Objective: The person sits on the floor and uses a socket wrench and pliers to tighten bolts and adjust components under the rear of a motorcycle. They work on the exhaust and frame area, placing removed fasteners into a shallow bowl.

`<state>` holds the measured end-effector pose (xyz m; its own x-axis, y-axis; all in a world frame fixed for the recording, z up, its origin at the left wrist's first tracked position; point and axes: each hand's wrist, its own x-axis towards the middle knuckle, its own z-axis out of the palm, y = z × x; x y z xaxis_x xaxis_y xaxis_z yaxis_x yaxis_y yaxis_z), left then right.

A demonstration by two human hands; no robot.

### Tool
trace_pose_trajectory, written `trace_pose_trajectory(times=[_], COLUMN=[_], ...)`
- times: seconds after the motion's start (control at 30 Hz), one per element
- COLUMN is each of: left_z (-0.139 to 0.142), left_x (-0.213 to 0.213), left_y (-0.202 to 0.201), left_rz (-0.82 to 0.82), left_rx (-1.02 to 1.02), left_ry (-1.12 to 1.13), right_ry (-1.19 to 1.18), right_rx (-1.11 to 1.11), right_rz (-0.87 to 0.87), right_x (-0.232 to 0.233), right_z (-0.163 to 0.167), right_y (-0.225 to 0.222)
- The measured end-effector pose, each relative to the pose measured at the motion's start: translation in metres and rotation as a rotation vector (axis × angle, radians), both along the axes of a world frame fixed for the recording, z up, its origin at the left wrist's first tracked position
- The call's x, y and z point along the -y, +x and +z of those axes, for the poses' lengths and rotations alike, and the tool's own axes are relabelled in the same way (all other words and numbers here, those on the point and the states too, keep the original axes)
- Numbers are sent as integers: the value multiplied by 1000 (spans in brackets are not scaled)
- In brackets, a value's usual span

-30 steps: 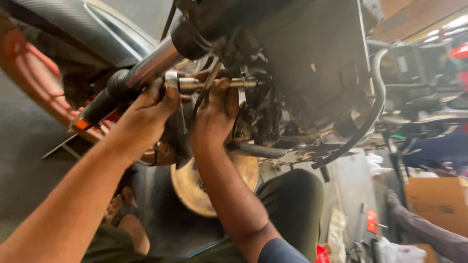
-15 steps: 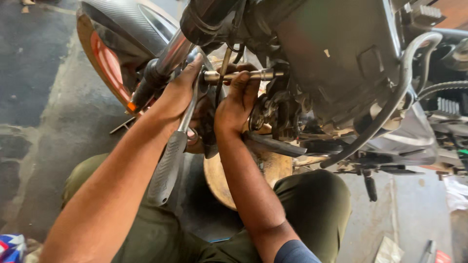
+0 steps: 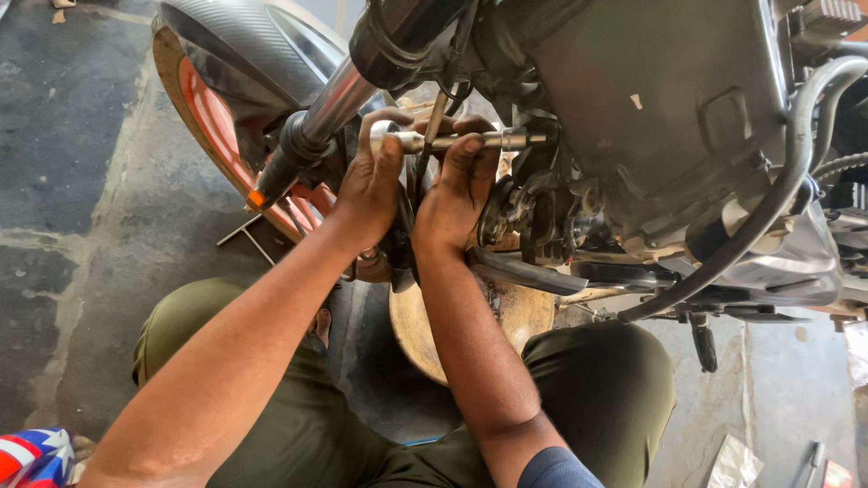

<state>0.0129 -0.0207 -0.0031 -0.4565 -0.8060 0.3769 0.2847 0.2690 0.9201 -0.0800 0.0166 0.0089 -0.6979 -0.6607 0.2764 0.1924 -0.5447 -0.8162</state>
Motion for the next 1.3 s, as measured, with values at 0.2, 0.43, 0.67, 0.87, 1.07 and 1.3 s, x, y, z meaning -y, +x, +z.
trace_pose_trajectory(times=[0.2,0.43,0.67,0.87,1.07,1.3], left_z=[1,-5,-4,13,14,8], left_x=[-13,-21,-35,-39,-45,-45], left_y=[13,15,15,15,7,5], left_rz=[-297,-49,95,145,210,239], left_rx=[-468,-294,-174,-173,-109,-174], left_ry=[634,732,733,730,767,701], right_ry=[-97,-19,-12,-39,-59,-114], right_rx=[91,42,36,73,133,110], right_rz=[82,35,27,65,91,135], right_x=[-1,-2,0,-1,-3,-5], right_z=[4,1,-1,2,4,8], right_y=[-1,0,-1,-1,-3,0])
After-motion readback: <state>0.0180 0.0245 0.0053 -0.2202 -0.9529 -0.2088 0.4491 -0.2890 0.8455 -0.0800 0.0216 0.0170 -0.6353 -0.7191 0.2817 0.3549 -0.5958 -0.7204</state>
